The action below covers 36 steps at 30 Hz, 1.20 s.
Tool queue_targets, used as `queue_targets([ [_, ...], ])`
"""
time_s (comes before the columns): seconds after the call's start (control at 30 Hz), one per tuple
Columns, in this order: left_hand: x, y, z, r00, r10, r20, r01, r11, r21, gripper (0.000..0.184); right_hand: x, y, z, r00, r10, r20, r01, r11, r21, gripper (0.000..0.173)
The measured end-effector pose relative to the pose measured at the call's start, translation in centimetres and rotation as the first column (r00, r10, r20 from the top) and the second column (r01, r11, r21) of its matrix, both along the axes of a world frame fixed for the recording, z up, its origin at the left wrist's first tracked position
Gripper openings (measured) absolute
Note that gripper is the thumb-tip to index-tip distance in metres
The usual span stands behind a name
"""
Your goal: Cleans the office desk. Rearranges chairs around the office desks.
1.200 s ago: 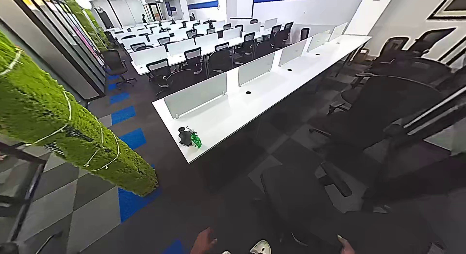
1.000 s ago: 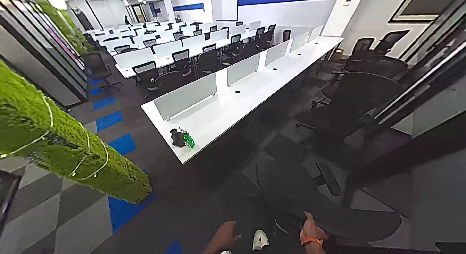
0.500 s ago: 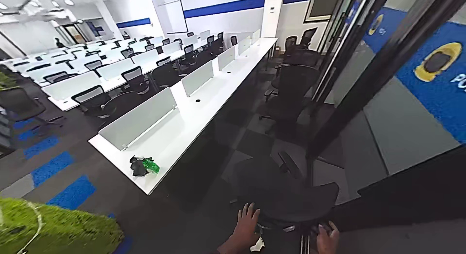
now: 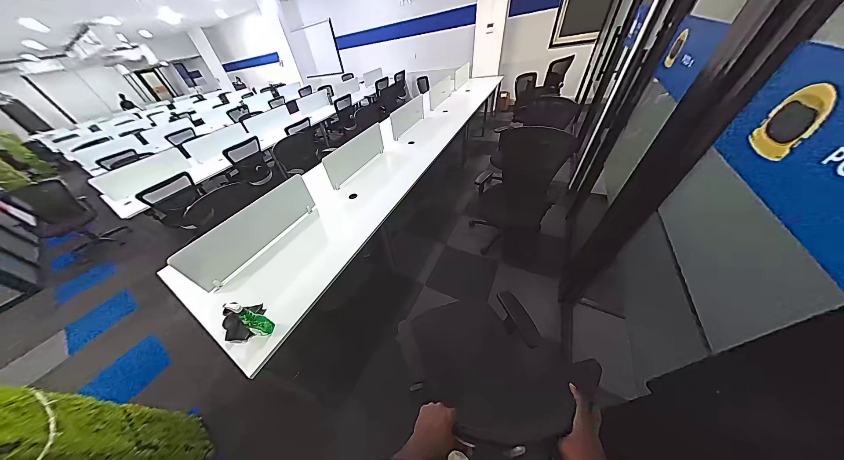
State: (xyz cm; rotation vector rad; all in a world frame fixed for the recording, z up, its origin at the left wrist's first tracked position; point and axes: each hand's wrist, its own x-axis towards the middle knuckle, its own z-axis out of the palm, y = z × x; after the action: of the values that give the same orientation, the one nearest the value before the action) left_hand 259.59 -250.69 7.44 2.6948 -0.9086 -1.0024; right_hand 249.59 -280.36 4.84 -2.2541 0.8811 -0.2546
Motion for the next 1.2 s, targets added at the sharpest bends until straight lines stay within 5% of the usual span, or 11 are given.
queue_targets([
  [0.33,1.3,3.5,-0.6,0.983,0.177,-0.038,-0.174,0.982,0.067,0.03,5.1,1.1,1.3,0.962,0.148,-0.231,-0.142,0.989,0.044,0.119],
  [0.6,2.6,9.0,-3.4,0.872,0.457,0.174,-0.432,0.887,-0.165,0.027,13.8,5.8,1.5,0.883,0.298,-0.364,-0.339,0.939,-0.054,0.097],
  [0.7,6.1,11.8,-4.6,0.832,0.519,0.196,-0.479,0.85,-0.22,0.029,18.6,8.7,1.4,0.863,0.343,-0.371,-0.392,0.918,-0.065,0.094],
  [1.2,25.3,21.5,-2.3,0.765,0.635,0.108,-0.641,0.767,0.035,0.021,45.4,20.7,1.3,0.75,0.508,-0.422,-0.582,0.811,-0.059,0.089],
])
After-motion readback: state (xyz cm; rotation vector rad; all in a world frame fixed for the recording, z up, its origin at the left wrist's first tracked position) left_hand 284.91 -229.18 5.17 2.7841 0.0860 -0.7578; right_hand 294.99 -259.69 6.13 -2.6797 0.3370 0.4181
